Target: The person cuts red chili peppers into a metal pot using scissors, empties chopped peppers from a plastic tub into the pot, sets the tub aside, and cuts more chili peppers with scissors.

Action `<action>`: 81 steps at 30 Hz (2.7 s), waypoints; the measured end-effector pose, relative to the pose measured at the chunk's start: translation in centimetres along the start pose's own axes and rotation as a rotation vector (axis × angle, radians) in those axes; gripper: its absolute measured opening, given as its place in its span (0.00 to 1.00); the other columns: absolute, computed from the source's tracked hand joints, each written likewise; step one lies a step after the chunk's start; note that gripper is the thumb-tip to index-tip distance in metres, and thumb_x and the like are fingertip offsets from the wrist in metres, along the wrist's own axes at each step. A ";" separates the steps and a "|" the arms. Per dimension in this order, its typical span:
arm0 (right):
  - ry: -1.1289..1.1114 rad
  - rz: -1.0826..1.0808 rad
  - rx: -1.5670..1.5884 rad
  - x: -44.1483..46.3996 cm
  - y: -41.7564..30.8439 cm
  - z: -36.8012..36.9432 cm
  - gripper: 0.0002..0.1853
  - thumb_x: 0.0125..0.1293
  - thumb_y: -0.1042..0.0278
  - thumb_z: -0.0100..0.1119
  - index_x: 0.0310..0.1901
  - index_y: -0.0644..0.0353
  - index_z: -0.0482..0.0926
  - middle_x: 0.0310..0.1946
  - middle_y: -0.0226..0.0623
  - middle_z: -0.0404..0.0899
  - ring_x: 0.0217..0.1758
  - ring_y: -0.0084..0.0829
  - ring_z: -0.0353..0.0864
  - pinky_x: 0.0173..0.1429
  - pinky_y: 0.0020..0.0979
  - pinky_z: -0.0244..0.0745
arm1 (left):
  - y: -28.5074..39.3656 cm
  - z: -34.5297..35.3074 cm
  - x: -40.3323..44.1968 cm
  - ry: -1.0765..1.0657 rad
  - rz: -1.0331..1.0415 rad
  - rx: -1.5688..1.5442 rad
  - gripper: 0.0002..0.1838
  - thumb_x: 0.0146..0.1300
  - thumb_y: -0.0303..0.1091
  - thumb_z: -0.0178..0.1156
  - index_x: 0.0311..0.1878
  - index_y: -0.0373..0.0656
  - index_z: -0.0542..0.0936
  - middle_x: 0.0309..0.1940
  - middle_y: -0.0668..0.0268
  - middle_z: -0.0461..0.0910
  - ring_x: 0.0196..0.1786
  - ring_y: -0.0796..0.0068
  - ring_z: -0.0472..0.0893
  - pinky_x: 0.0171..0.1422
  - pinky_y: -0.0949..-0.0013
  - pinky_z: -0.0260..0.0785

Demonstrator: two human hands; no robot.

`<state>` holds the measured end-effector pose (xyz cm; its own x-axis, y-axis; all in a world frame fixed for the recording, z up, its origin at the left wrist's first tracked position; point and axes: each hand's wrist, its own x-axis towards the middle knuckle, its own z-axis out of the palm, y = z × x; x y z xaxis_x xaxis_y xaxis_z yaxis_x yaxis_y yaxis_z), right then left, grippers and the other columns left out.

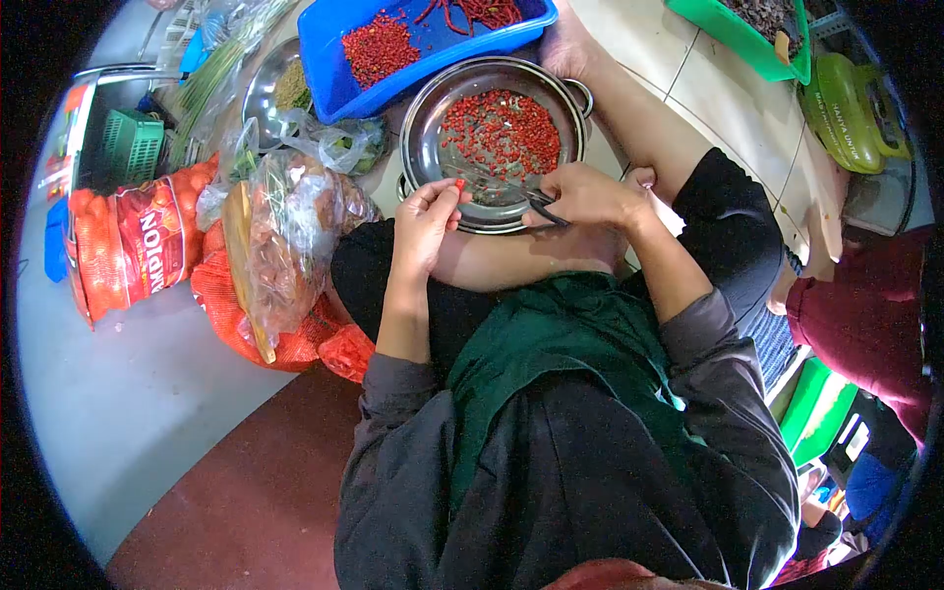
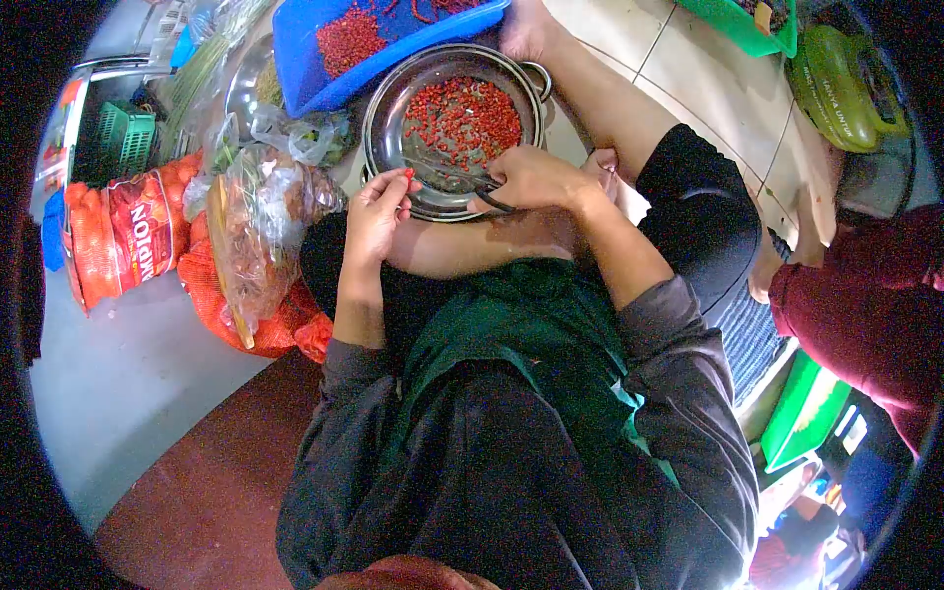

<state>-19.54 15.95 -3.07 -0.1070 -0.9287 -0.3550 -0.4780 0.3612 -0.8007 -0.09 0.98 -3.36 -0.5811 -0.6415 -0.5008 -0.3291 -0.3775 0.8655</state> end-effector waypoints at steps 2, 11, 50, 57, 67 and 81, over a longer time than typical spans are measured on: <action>-0.003 0.003 -0.032 0.0 -0.1 0.3 0.29 0.48 0.42 0.65 0.20 0.67 0.76 0.14 0.46 0.70 0.20 0.33 0.72 0.28 0.38 0.65 | 0.0 0.0 0.0 0.010 -0.005 -0.003 0.10 0.64 0.32 0.56 0.45 0.38 0.78 0.32 0.66 0.81 0.26 0.88 0.71 0.29 0.84 0.65; -0.072 0.033 0.015 0.4 0.0 0.5 0.32 0.46 0.37 0.65 0.17 0.67 0.74 0.11 0.41 0.69 0.17 0.30 0.68 0.24 0.37 0.60 | -0.6 0.0 0.4 -0.034 -0.027 -0.075 0.06 0.64 0.31 0.56 0.41 0.41 0.78 0.31 0.67 0.81 0.26 0.88 0.72 0.30 0.83 0.66; 0.032 -0.031 -0.011 -0.3 -0.4 0.0 0.28 0.46 0.43 0.67 0.24 0.68 0.76 0.19 0.49 0.73 0.24 0.38 0.75 0.31 0.39 0.64 | -0.4 -0.1 0.3 0.008 -0.068 -0.231 0.06 0.60 0.29 0.61 0.41 0.40 0.79 0.30 0.68 0.80 0.25 0.86 0.73 0.29 0.82 0.67; -0.028 -0.011 -0.001 0.0 -0.7 -0.3 0.28 0.47 0.44 0.67 0.25 0.68 0.77 0.19 0.49 0.73 0.24 0.37 0.75 0.31 0.39 0.65 | -0.3 0.0 0.4 -0.061 -0.043 -0.184 0.04 0.60 0.30 0.61 0.38 0.42 0.79 0.30 0.69 0.79 0.25 0.86 0.72 0.28 0.81 0.66; -0.039 0.043 0.010 -0.5 -0.6 -1.3 0.33 0.47 0.34 0.62 0.29 0.67 0.80 0.25 0.51 0.78 0.32 0.43 0.79 0.38 0.40 0.70 | -0.4 0.1 0.7 0.005 -0.038 -0.250 0.06 0.60 0.30 0.61 0.39 0.40 0.79 0.30 0.69 0.79 0.25 0.87 0.72 0.27 0.83 0.65; -0.080 0.069 0.048 -0.3 -0.8 -0.4 0.28 0.49 0.43 0.66 0.27 0.66 0.76 0.21 0.45 0.75 0.26 0.34 0.74 0.34 0.37 0.66 | -0.5 0.6 0.7 -0.027 -0.028 -0.292 0.05 0.61 0.30 0.60 0.37 0.40 0.78 0.30 0.68 0.79 0.25 0.86 0.72 0.27 0.83 0.65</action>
<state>-19.44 15.88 -2.11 -0.0679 -0.8923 -0.4462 -0.4297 0.4298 -0.7941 -0.76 1.08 -4.10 -0.5959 -0.6114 -0.5207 -0.1198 -0.5735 0.8104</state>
